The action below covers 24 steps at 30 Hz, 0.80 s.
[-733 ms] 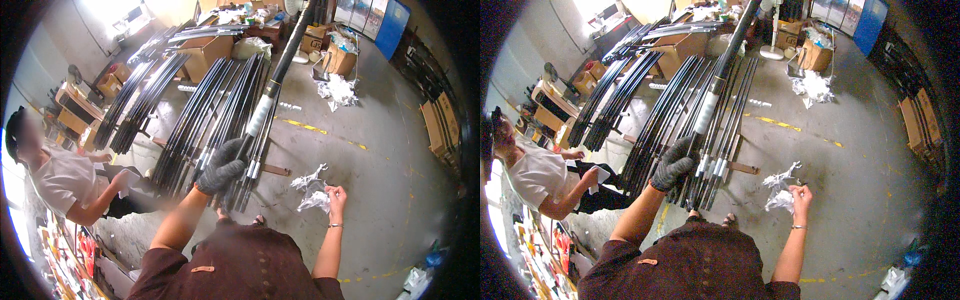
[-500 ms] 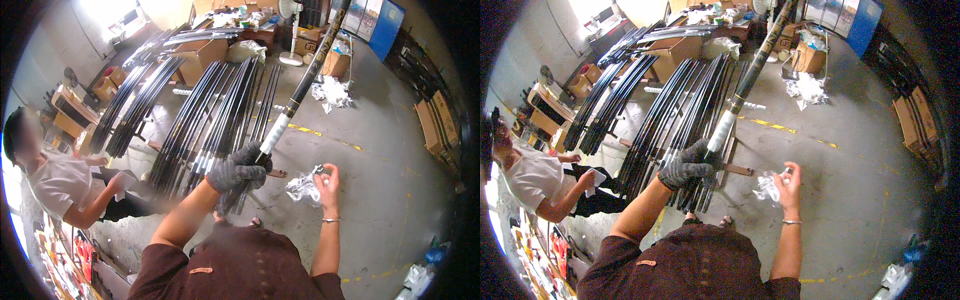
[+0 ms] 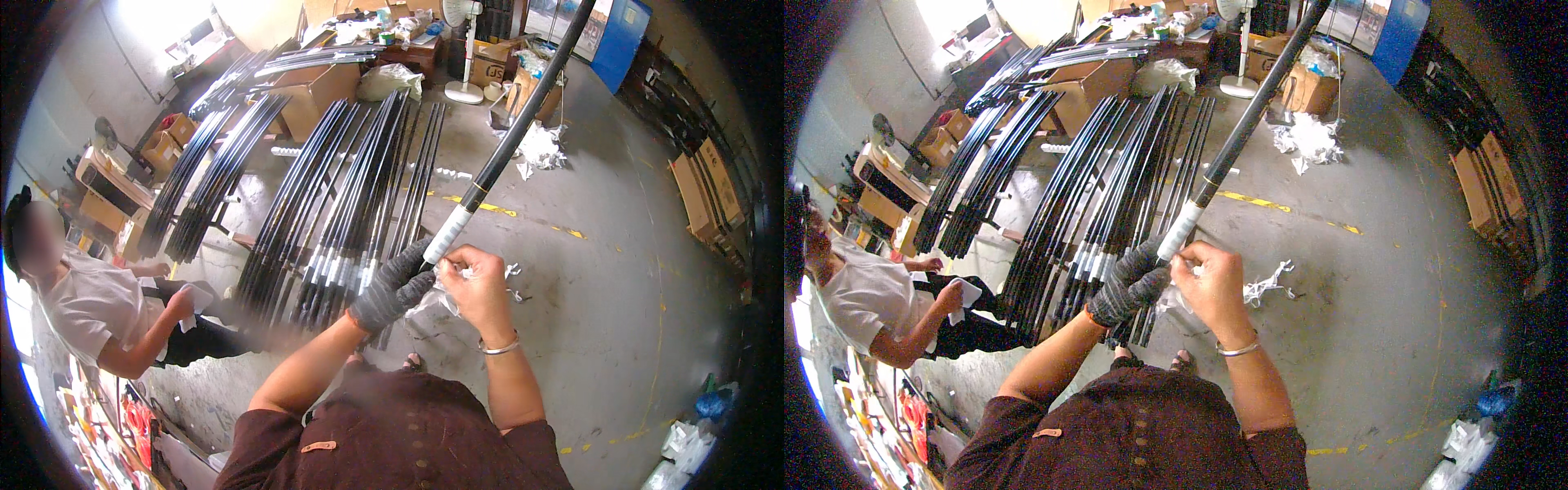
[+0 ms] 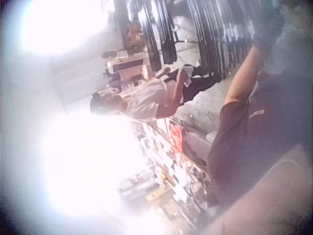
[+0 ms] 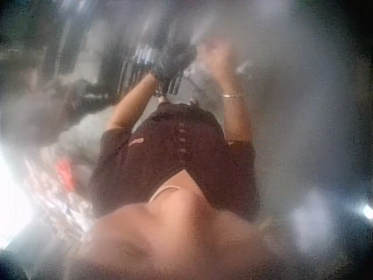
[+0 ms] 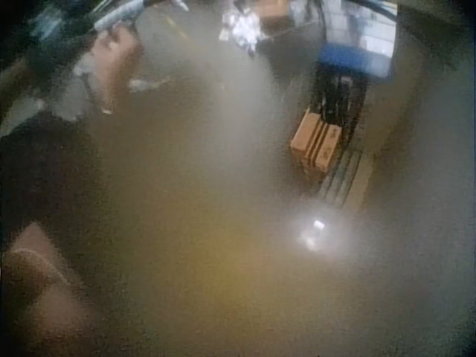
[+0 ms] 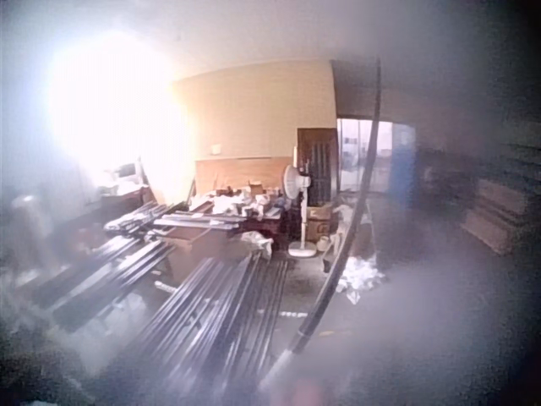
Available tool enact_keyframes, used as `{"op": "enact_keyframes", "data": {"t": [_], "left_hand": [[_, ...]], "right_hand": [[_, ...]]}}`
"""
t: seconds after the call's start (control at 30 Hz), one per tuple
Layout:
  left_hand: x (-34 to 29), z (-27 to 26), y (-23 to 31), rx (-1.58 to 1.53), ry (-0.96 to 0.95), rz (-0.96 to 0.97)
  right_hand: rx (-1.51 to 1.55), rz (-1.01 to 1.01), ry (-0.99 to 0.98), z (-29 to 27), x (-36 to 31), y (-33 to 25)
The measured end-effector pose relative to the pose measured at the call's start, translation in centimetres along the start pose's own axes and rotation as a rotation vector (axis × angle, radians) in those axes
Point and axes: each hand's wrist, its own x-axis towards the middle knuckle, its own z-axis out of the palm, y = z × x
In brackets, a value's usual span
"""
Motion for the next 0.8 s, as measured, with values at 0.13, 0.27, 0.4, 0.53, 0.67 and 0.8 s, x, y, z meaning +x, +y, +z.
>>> {"op": "enact_keyframes", "data": {"t": [0.13,0.27,0.4,0.53,0.67,0.8], "left_hand": [[-0.5,-0.5,-0.9,0.019,-0.004,0.19],[-0.6,-2.3,1.1,-0.083,-0.053,-0.043],[-0.3,-2.9,1.4,-0.061,-0.085,-0.048],[-0.4,-2.4,1.6,-0.136,-0.099,-0.09],[-0.3,-2.3,1.2,-0.087,-0.104,-0.047],[-0.5,-2.9,0.6,-0.066,-0.06,0.018]], "right_hand": [[0.019,-0.186,0.036,0.6,0.0,-0.7],[0.003,-0.173,-0.001,-0.3,-0.2,-1.2],[-0.035,-0.03,-0.089,0.4,0.3,-1.1],[-0.006,-0.067,-0.061,1.5,0.7,-0.6],[-0.046,-0.051,-0.033,1.9,0.6,-0.6],[-0.024,-0.174,-0.048,1.7,0.3,-1.5]]}}
